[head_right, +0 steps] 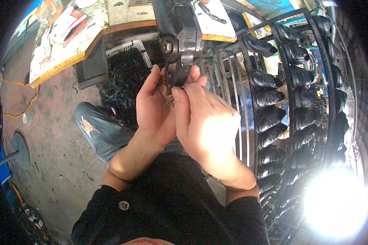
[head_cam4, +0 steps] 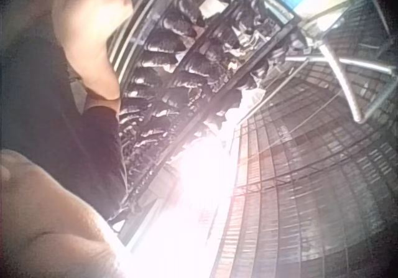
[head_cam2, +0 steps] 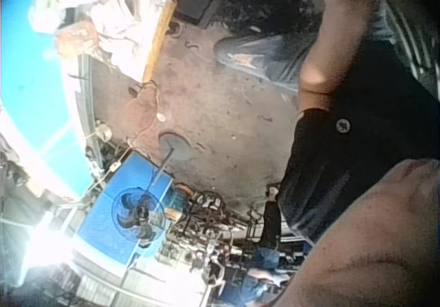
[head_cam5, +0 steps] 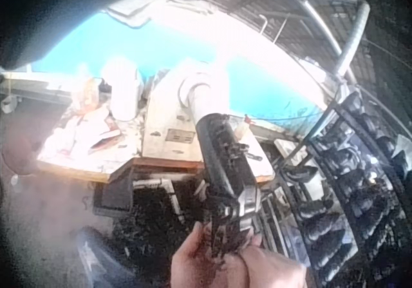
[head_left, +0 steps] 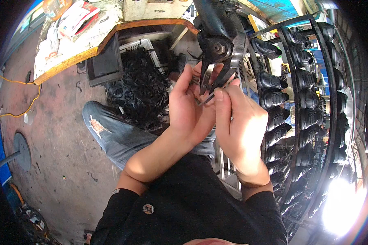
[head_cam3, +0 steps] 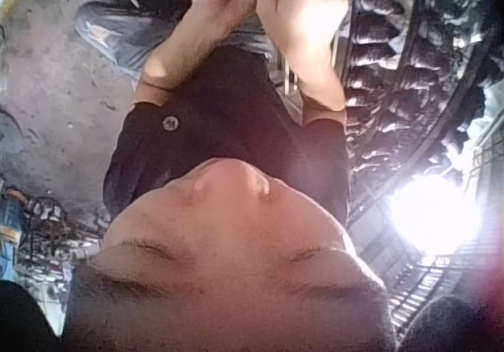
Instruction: Replacing a small component on a shoe manufacturing machine and checking finished shoes.
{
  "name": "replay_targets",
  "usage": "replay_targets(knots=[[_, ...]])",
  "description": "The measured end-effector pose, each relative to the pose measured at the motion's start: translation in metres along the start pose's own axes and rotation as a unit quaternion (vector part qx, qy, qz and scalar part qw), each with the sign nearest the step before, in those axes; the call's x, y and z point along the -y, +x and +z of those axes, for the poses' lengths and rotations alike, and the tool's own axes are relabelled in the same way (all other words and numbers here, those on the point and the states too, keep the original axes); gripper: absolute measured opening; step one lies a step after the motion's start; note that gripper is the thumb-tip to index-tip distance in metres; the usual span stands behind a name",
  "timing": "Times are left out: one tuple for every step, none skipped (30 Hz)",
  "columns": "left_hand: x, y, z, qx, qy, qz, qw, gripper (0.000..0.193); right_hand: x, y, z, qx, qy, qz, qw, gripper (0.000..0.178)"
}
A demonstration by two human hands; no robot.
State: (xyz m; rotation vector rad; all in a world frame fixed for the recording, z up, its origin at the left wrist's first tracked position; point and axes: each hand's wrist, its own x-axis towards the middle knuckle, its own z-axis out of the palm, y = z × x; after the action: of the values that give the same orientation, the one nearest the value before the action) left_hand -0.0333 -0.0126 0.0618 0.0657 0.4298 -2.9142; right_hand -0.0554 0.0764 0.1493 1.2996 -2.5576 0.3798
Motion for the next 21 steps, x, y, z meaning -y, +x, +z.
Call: replay_targets(knots=[[0.000,0.000,-0.001,0.021,-0.001,-0.005,1.000,0.048,-0.001,-0.001,0.002,-0.014,0.019,0.007,1.000,0.022],[-0.001,0.000,-0.002,0.042,-0.002,-0.010,0.999,0.048,-0.001,-0.002,0.003,-0.028,0.038,0.014,0.999,0.022],[-0.002,0.000,-0.002,0.041,-0.002,-0.009,0.999,0.048,0.002,-0.002,0.002,-0.027,0.039,0.013,0.999,0.022],[-0.003,-0.001,-0.002,0.050,-0.005,-0.015,0.999,0.048,0.007,-0.002,0.000,-0.025,0.055,0.037,0.997,0.016],[-0.003,-0.001,-0.002,0.059,-0.008,-0.022,0.998,0.048,0.010,-0.001,-0.001,-0.024,0.072,0.062,0.995,0.010],[-0.003,0.000,-0.003,0.058,-0.008,-0.022,0.998,0.048,0.012,0.000,-0.003,-0.024,0.072,0.062,0.995,0.010],[-0.003,0.001,-0.004,0.034,-0.006,-0.016,0.999,0.052,0.013,0.002,-0.004,-0.031,0.085,0.065,0.994,0.011],[-0.003,0.002,-0.004,0.009,-0.005,-0.011,1.000,0.056,0.014,0.002,-0.005,-0.039,0.098,0.068,0.992,0.011],[-0.002,0.002,-0.003,0.008,-0.004,-0.011,1.000,0.056,0.010,0.002,-0.005,-0.039,0.098,0.069,0.992,0.011],[-0.001,0.002,-0.001,0.005,-0.003,-0.008,1.000,0.056,0.003,0.002,-0.003,-0.020,0.075,0.032,0.996,0.016],[-0.001,0.002,-0.001,0.001,-0.002,-0.005,1.000,0.056,-0.002,0.001,-0.002,-0.001,0.051,-0.006,0.999,0.022],[0.000,0.002,-0.001,0.001,-0.002,-0.006,1.000,0.056,-0.003,-0.001,0.000,-0.001,0.051,-0.005,0.999,0.022],[0.000,0.003,-0.001,0.001,-0.005,-0.007,1.000,0.057,-0.004,-0.002,0.001,-0.013,0.034,-0.002,0.999,0.022],[0.000,0.004,-0.002,0.001,-0.008,-0.007,1.000,0.057,-0.004,-0.003,0.002,-0.024,0.017,0.000,1.000,0.023],[-0.001,0.003,-0.004,0.001,-0.008,-0.007,1.000,0.057,0.000,-0.004,0.003,-0.024,0.017,0.000,1.000,0.023],[-0.001,0.003,-0.006,0.033,-0.019,-0.022,0.999,0.058,0.005,-0.004,0.002,-0.028,0.044,0.040,0.998,0.022],[-0.002,0.002,-0.009,0.066,-0.029,-0.037,0.997,0.058,0.007,-0.003,0.001,-0.032,0.070,0.081,0.994,0.021],[-0.003,0.003,-0.011,0.067,-0.029,-0.037,0.997,0.058,0.007,-0.002,0.000,-0.033,0.070,0.081,0.994,0.021],[-0.004,0.003,-0.014,0.089,-0.036,-0.043,0.994,0.059,0.007,0.001,0.000,-0.037,0.074,0.065,0.994,0.019],[-0.005,0.004,-0.015,0.111,-0.043,-0.050,0.992,0.060,0.006,0.002,-0.001,-0.041,0.077,0.049,0.995,0.018],[-0.003,0.004,-0.012,0.111,-0.042,-0.051,0.992,0.060,0.004,0.002,0.000,-0.042,0.077,0.050,0.995,0.018]])
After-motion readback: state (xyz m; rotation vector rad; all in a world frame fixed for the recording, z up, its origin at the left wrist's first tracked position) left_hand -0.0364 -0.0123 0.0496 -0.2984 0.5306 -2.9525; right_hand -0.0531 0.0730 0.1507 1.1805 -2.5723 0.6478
